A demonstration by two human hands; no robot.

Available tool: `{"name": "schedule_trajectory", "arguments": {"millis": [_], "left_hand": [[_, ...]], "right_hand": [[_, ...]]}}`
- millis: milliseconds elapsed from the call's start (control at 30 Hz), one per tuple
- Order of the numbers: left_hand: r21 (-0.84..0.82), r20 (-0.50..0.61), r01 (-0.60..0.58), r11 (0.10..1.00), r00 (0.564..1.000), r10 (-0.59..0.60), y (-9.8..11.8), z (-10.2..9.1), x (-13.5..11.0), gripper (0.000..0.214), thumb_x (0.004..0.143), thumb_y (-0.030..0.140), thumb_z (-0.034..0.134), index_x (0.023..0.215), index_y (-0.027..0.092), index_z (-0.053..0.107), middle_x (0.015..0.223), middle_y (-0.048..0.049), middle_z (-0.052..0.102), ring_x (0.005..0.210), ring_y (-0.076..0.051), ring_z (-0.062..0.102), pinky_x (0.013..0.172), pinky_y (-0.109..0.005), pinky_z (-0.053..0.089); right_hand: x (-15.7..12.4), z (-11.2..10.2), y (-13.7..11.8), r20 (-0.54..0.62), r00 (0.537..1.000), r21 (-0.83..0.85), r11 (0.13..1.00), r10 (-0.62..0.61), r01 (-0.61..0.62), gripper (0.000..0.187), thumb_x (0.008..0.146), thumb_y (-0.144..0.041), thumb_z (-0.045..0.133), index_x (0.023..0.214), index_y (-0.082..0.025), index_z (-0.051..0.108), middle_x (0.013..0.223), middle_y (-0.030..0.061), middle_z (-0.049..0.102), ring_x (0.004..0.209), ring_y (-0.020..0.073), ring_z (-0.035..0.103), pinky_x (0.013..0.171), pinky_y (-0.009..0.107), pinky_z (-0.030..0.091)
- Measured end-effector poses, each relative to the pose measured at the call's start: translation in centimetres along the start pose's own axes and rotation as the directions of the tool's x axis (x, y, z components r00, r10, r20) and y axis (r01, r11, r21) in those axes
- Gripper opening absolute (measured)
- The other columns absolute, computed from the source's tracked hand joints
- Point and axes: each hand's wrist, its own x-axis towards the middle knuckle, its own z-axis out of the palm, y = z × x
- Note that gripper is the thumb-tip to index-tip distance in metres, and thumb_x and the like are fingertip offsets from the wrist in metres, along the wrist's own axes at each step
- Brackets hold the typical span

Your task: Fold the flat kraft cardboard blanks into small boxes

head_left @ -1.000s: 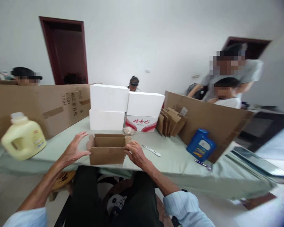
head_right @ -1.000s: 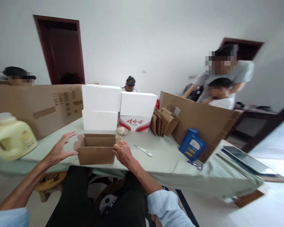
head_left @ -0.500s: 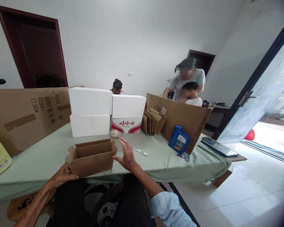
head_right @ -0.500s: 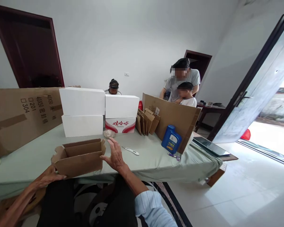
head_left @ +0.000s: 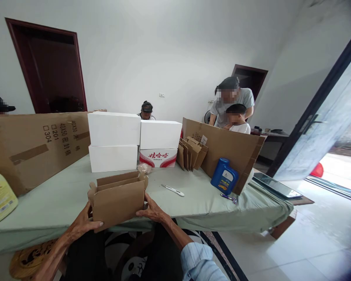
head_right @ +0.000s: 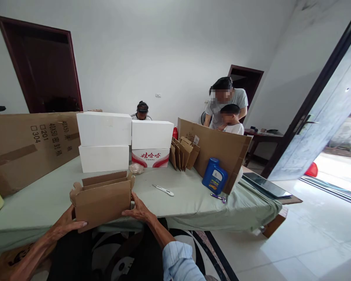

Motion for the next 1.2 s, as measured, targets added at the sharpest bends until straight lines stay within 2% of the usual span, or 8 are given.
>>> {"name": "schedule_trajectory", "arguments": {"millis": [200, 367, 533, 633, 767, 1033, 1133, 1200], "left_hand": [[-0.173, -0.002, 0.093, 0.981, 0.996, -0.094, 0.1, 1.1, -1.2, 0.126, 0.068, 0.078, 0.079, 0.169, 0.024, 0.027, 0.160, -0.0195, 0.054, 0.145, -0.047, 0.055, 0.112, -0.058, 0.057], [-0.190, 0.168, -0.017, 0.982, 0.985, 0.050, 0.5, 0.6, -2.8, 0.144, 0.061, 0.074, 0.090, 0.173, 0.033, 0.008, 0.175, -0.0186, 0.031, 0.150, -0.047, 0.049, 0.110, -0.051, 0.058], [0.187, 0.234, -0.205, 0.961, 0.959, 0.160, 2.2, 0.2, -4.6, 0.133, 0.077, 0.041, 0.087, 0.173, 0.036, -0.003, 0.178, -0.0172, 0.018, 0.160, -0.044, 0.034, 0.123, -0.057, 0.044], [0.498, 0.164, -0.289, 0.817, 0.957, 0.239, 3.7, 0.7, -4.2, 0.111, 0.087, 0.021, 0.070, 0.173, 0.032, 0.000, 0.172, -0.0200, 0.029, 0.154, -0.041, 0.043, 0.118, -0.056, 0.049], [0.727, 0.149, -0.386, 0.569, 0.896, 0.418, 5.3, 0.9, -2.4, 0.101, 0.083, 0.009, 0.062, 0.170, 0.023, 0.013, 0.161, -0.0228, 0.044, 0.146, -0.041, 0.050, 0.113, -0.056, 0.050], [0.790, 0.431, -0.575, 0.213, 0.768, 0.474, 10.1, -0.2, 0.7, 0.087, 0.090, 0.000, 0.045, 0.170, 0.027, 0.024, 0.142, -0.0176, 0.060, 0.123, -0.031, 0.065, 0.105, -0.045, 0.048], [0.764, 0.520, -0.627, 0.155, 0.740, 0.426, 12.5, -0.1, 1.2, 0.088, 0.093, 0.000, 0.048, 0.170, 0.035, 0.026, 0.124, -0.0121, 0.066, 0.111, -0.027, 0.067, 0.106, -0.046, 0.047], [0.742, 0.544, -0.654, 0.146, 0.715, 0.439, 13.7, 0.1, 1.3, 0.086, 0.094, 0.001, 0.048, 0.169, 0.037, 0.028, 0.131, -0.0132, 0.065, 0.121, -0.030, 0.064, 0.110, -0.049, 0.045]], "right_hand": [[-1.1, 0.4, -0.8, 0.038, 0.998, 0.204, 0.977, 0.054, -0.061, 0.107, 0.072, -0.059, 0.094, 0.160, -0.029, 0.043, 0.160, 0.0104, 0.053, 0.147, 0.0341, 0.049, 0.122, 0.052, 0.041], [-2.0, -0.1, -1.4, -0.020, 0.992, 0.221, 0.968, 0.128, -0.121, 0.089, 0.080, -0.066, 0.085, 0.153, -0.025, 0.054, 0.157, 0.0113, 0.057, 0.147, 0.0353, 0.049, 0.123, 0.053, 0.039], [-1.8, -1.0, -0.6, -0.026, 0.944, 0.327, 0.895, 0.330, -0.304, 0.083, 0.082, -0.077, 0.076, 0.142, -0.022, 0.063, 0.140, 0.0119, 0.070, 0.131, 0.0346, 0.063, 0.113, 0.054, 0.051], [-1.7, -1.5, -0.2, -0.003, 0.912, 0.345, 0.856, 0.411, -0.385, 0.082, 0.082, -0.080, 0.073, 0.142, -0.025, 0.063, 0.143, 0.0115, 0.068, 0.128, 0.0348, 0.064, 0.099, 0.053, 0.060], [-2.0, -2.4, -0.2, 0.044, 0.902, 0.356, 0.837, 0.430, -0.416, 0.077, 0.085, -0.080, 0.070, 0.141, -0.027, 0.064, 0.150, 0.0104, 0.063, 0.135, 0.0346, 0.060, 0.099, 0.052, 0.060], [-2.5, -4.2, 0.9, 0.101, 0.889, 0.379, 0.809, 0.446, -0.449, 0.073, 0.086, -0.076, 0.072, 0.138, -0.025, 0.067, 0.149, 0.0118, 0.065, 0.133, 0.0351, 0.063, 0.104, 0.057, 0.058], [-2.4, -4.6, 0.7, 0.115, 0.890, 0.360, 0.816, 0.442, -0.452, 0.069, 0.089, -0.075, 0.069, 0.135, -0.024, 0.069, 0.145, 0.0114, 0.068, 0.131, 0.0342, 0.065, 0.105, 0.056, 0.058], [-2.3, -4.7, 0.4, 0.128, 0.888, 0.359, 0.814, 0.442, -0.457, 0.069, 0.090, -0.075, 0.068, 0.136, -0.024, 0.069, 0.143, 0.0113, 0.069, 0.130, 0.0338, 0.066, 0.106, 0.056, 0.057]]}}
